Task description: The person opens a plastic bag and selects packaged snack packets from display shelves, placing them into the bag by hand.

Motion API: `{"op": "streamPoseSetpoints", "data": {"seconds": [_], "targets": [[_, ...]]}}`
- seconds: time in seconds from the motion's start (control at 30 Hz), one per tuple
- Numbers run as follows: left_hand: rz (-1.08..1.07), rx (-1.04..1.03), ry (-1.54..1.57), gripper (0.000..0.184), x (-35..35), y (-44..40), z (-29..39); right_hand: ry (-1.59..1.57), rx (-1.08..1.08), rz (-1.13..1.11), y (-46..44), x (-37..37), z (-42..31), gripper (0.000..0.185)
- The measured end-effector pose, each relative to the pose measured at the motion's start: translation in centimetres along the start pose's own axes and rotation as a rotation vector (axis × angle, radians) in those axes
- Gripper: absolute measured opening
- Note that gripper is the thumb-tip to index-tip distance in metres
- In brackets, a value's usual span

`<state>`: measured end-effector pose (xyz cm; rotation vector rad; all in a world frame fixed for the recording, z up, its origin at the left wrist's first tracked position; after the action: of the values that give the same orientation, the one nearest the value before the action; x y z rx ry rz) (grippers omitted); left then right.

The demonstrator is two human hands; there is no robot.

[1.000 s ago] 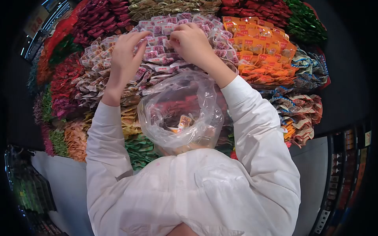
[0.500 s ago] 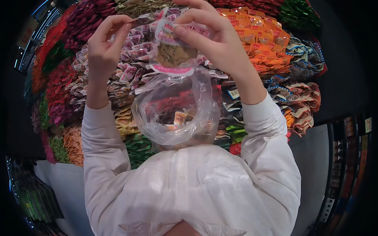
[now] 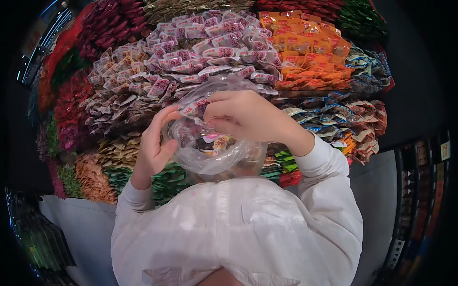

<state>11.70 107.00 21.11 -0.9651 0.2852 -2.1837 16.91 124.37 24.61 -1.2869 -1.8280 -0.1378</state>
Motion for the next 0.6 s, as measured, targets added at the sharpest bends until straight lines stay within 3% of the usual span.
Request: {"op": "streamPoseSetpoints", "data": {"seconds": [0.03, 0.1, 0.17, 0.2, 0.23, 0.3, 0.37, 0.47, 0.5, 0.6], "targets": [[-0.084, 0.012, -0.159, 0.071, -0.3, 0.6, 1.1, 0.02, -0.02, -0.061, 0.1, -0.5, 0.5, 0.007], [-0.163, -0.021, -0.321, 0.056, -1.7, 1.9, 1.7, 0.011, -0.035, -0.124, 0.0, -1.0, 1.5, 0.008], [-0.256, -0.082, -0.424, 0.048, -3.0, 3.5, 0.4, -0.073, 0.001, -0.518, 0.3, -3.9, 2.9, 0.01], [-0.342, -0.145, -0.53, 0.04, -3.8, 4.1, 0.3, -0.086, 0.002, -0.655, 0.3, -5.1, 3.8, 0.021], [-0.341, -0.147, -0.53, 0.04, -3.8, 4.3, 0.3, -0.083, 0.001, -0.655, 0.4, -5.4, 4.0, 0.021], [-0.223, -0.15, -0.434, 0.019, -2.6, 3.8, 0.8, 0.024, -0.067, -0.553, -0.3, -5.0, 4.1, 0.032], [-0.189, -0.19, -0.432, 0.022, -2.1, 3.2, 1.2, 0.202, -0.021, -0.421, -1.5, -3.1, 2.7, 0.038], [-0.286, -0.233, -0.232, 0.05, -1.5, 0.9, 2.8, 0.112, 0.056, -0.139, -4.0, 1.9, 3.0, 0.029], [-0.281, -0.231, -0.234, 0.05, -1.3, -0.1, 2.7, 0.127, 0.095, 0.005, -4.8, 4.0, 3.5, 0.026], [-0.394, -0.372, -0.068, 0.064, -1.6, -3.2, 2.5, 0.597, 0.068, 0.423, -7.0, 9.6, 6.9, 0.021]]}}
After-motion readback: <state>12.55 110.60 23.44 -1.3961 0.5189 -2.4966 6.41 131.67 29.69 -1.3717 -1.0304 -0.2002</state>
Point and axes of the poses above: each hand's wrist, its own y-axis away from the middle knuckle, its own x-axis out of the back of the hand, z = x × y, the point moved 7 cm from there along -y, towards the middle knuckle, and after that the axes turned 4 degrees about -z, right-handed, at the moved point
